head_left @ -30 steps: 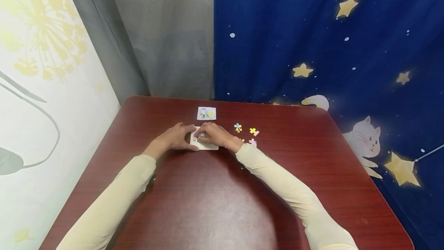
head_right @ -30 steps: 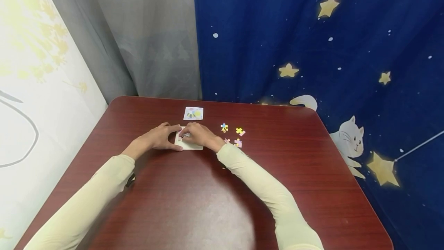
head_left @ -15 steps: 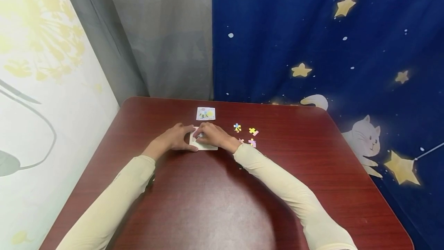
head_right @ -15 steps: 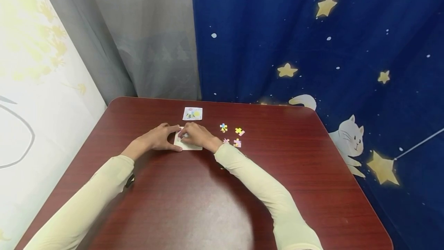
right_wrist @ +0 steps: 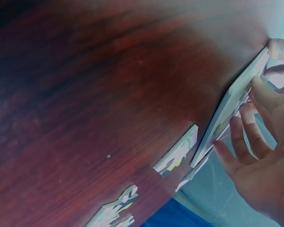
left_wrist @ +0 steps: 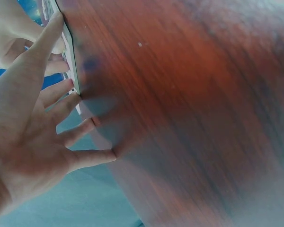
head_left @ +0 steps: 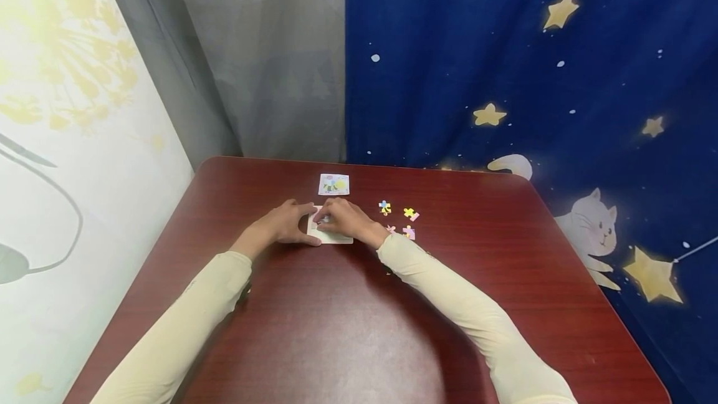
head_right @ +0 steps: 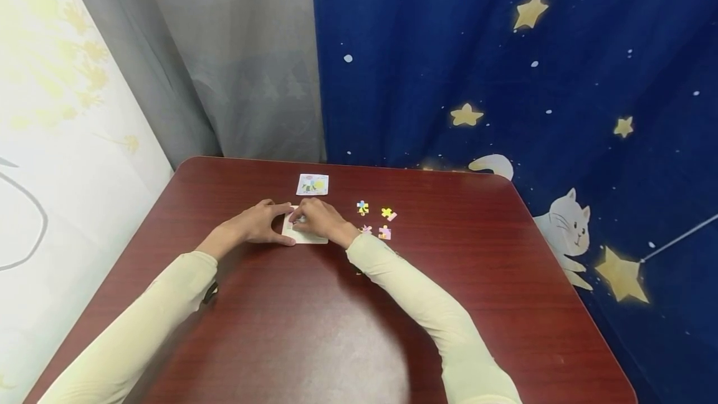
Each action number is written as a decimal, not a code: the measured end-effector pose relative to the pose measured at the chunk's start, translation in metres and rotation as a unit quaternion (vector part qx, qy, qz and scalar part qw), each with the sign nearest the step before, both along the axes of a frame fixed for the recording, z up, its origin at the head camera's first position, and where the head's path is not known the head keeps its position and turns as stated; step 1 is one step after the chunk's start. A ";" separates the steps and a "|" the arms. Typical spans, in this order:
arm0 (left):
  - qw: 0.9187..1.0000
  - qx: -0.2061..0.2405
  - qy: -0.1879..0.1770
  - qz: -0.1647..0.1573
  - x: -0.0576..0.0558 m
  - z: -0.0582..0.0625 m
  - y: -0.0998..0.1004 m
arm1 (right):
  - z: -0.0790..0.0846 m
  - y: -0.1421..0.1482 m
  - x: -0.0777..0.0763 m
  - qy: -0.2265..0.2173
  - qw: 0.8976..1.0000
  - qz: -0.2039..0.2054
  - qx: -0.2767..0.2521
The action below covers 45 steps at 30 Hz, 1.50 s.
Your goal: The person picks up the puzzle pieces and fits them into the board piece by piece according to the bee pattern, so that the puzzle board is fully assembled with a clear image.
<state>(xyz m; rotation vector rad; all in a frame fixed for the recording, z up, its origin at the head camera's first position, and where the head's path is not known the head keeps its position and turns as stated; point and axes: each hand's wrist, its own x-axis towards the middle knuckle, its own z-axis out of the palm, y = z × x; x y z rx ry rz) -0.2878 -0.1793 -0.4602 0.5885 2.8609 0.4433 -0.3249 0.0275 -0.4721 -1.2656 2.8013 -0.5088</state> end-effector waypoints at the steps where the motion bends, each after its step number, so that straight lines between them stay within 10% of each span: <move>1: 1.000 0.000 -0.001 0.000 0.000 0.000 0.000 | 0.000 0.000 0.000 0.000 1.000 0.000 0.001; 45: 1.000 0.004 -0.016 0.018 -0.002 0.000 0.001 | 0.007 0.074 -0.018 -0.034 0.997 -0.044 -0.045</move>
